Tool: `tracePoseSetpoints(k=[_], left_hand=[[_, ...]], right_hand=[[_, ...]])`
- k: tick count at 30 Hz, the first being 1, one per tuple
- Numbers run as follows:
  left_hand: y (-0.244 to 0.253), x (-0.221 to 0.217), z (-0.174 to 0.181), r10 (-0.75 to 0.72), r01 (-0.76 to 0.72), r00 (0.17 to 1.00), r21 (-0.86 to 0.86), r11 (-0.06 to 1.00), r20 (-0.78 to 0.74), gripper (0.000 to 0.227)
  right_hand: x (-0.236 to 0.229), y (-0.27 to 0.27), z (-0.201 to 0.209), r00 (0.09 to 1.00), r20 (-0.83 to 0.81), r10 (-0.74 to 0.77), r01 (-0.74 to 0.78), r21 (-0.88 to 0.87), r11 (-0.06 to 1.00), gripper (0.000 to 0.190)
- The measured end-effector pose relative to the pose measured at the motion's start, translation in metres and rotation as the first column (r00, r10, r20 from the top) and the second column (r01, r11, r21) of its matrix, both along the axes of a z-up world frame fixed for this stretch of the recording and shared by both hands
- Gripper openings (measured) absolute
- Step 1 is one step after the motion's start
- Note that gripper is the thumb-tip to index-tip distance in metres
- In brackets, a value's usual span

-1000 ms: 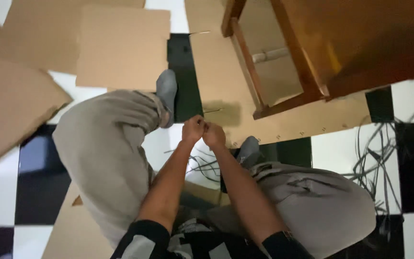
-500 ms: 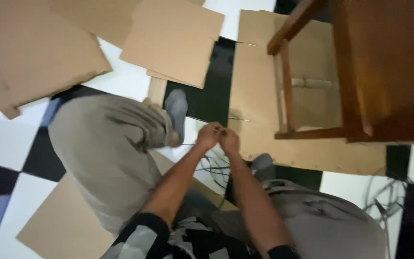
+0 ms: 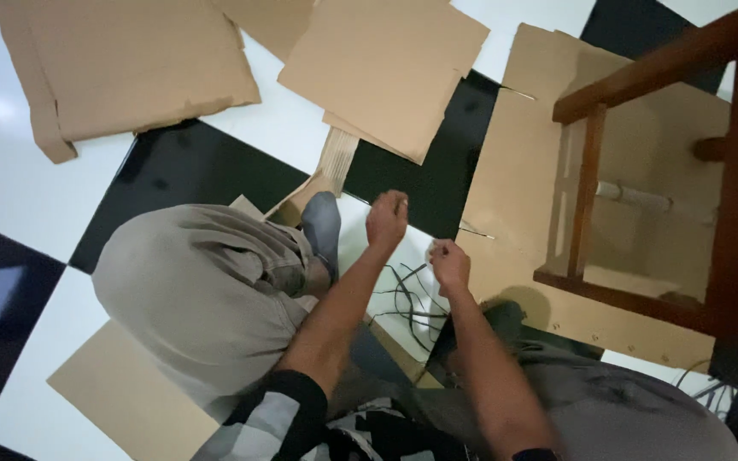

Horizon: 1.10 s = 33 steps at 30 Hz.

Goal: Wrapping a furniture leg with cardboard and securing it with plastic ties

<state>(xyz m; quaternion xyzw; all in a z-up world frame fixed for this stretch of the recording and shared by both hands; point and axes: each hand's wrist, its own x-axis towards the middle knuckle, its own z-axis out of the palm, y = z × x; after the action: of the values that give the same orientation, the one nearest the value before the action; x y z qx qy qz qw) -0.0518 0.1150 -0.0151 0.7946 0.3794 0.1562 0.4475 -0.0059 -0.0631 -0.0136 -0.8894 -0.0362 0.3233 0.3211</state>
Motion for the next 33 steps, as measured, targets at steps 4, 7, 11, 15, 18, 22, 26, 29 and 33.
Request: tracePoseSetpoints(k=[4, 7, 11, 15, 18, 22, 26, 29, 33], left_hand=[[0.038, -0.001, 0.015, 0.109, -0.112, 0.993, 0.095, 0.989, 0.032, 0.014], [0.07, -0.004, 0.016, 0.167, -0.154, 0.984, 0.178, 0.972, -0.062, 0.028], [0.098, -0.015, 0.006, 0.067, -0.005, 0.898, 0.144, 0.99, -0.435, 0.055], [0.113, -0.025, -0.011, 0.015, 0.024, 0.775, 0.053, 0.998, -0.632, 0.082], [0.119, -0.03, -0.002, 0.006, 0.035, 0.785, 0.054, 0.998, -0.619, 0.084], [0.114, -0.046, 0.01, 0.062, 0.027, 0.859, 0.167, 0.986, -0.507, 0.072], [0.111, -0.058, 0.023, 0.277, -0.12, 0.857, 0.355, 0.927, -0.434, 0.042], [0.122, -0.07, -0.034, 0.379, -0.191, 0.82, 0.421, 0.887, -0.428, 0.028], [0.126, -0.066, -0.045, 0.397, -0.126, 0.827, 0.558, 0.82, -0.398, 0.018]], right_hand=[[0.004, 0.014, -0.012, 0.995, 0.01, 0.099, -0.099, -0.012, 0.995, 0.028], [0.006, 0.022, -0.011, 0.972, 0.031, 0.232, -0.226, -0.126, 0.966, 0.03], [0.003, 0.02, -0.012, 0.979, 0.023, 0.201, -0.198, -0.084, 0.977, 0.03], [0.004, 0.015, -0.014, 0.986, -0.022, 0.165, -0.167, -0.117, 0.979, 0.031], [0.007, 0.012, -0.027, 0.983, -0.007, 0.184, -0.184, -0.099, 0.978, 0.031], [0.004, 0.009, -0.014, 0.981, 0.01, 0.196, -0.195, -0.047, 0.98, 0.031], [0.006, 0.014, -0.018, 0.978, 0.02, 0.21, -0.207, -0.108, 0.972, 0.03], [0.004, 0.017, -0.015, 0.976, 0.03, 0.215, -0.21, -0.121, 0.97, 0.029], [0.008, 0.016, -0.026, 0.984, 0.04, 0.176, -0.173, -0.076, 0.982, 0.026]])
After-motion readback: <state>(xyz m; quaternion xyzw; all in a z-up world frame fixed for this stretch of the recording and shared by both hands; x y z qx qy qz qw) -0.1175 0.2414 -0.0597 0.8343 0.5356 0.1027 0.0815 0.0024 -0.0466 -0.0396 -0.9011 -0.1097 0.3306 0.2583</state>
